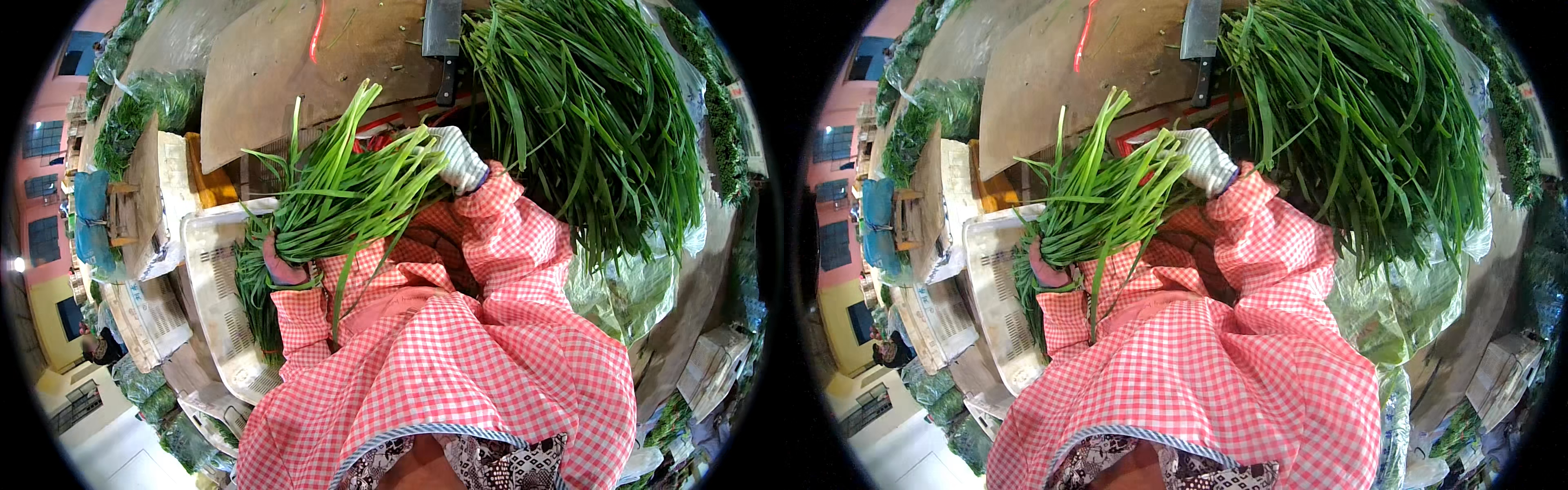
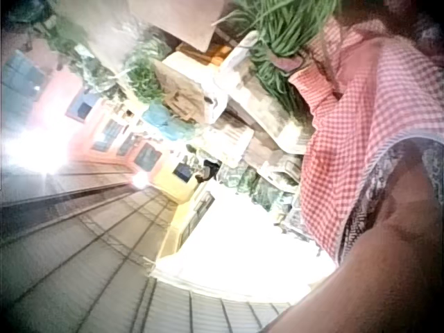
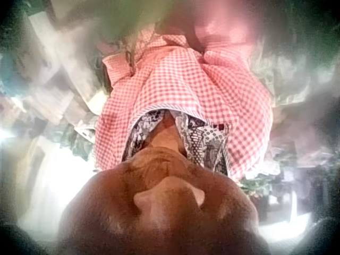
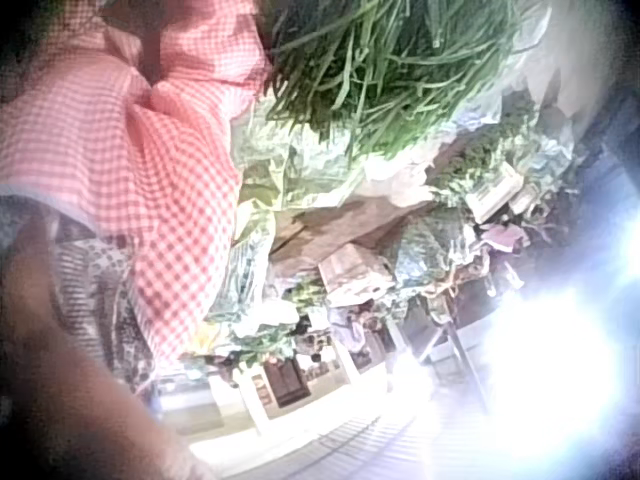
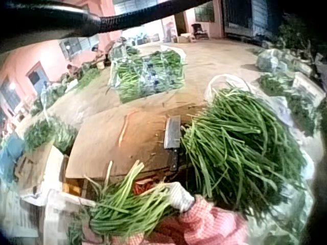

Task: The person gathers green onions, aligns them into bunches, and secures each with a red rubber band. The person places the finished bundles into a white plastic basket.

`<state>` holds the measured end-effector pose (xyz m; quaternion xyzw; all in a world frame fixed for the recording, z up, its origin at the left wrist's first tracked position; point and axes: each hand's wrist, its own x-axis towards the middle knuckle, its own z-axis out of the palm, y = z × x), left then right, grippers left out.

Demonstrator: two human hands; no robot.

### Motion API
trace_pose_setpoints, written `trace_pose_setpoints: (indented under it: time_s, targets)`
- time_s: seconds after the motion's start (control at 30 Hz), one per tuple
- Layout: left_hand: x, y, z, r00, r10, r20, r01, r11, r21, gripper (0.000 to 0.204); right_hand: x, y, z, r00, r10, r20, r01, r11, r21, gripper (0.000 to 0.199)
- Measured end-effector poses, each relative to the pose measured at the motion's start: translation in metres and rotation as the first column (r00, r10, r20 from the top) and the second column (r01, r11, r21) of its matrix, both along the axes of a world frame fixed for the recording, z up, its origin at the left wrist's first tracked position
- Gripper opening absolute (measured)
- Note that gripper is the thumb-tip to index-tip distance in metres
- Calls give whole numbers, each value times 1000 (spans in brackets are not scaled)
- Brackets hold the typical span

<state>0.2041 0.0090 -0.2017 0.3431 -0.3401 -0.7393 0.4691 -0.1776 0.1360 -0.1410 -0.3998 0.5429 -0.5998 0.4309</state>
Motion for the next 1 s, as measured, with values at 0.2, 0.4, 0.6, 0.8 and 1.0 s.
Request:
trace_pose_setpoints:
  time_s: [0.2, 0.4, 0.6, 0.8, 1.0]
  targets:
    - [4, 6, -1, 829, 222, 513, 222, 711, -667, 55, -37, 27, 3, 888, -459, -29, 459, 880, 124, 19]
    - [5, 3, -6, 954, 34, 299, 88, 919, -384, 43, -71, 72, 14, 793, -456, 405, 476, 877, 55, 24]
    - [25, -5, 5, 996, -84, 31, 85, 996, -18, 39, -35, 81, 22, 896, -362, -258, 432, 847, 310, 30]
    - [17, -4, 8, 950, 135, 283, -136, 991, -15, 42, -8, 90, 27, 914, -229, -335, 339, 884, 321, 41]
    - [0, 6, 29, 1000, 12, -12, -10, 985, 172, 40, 3, 65, 24, 849, 53, -526, 168, 917, 363, 55]
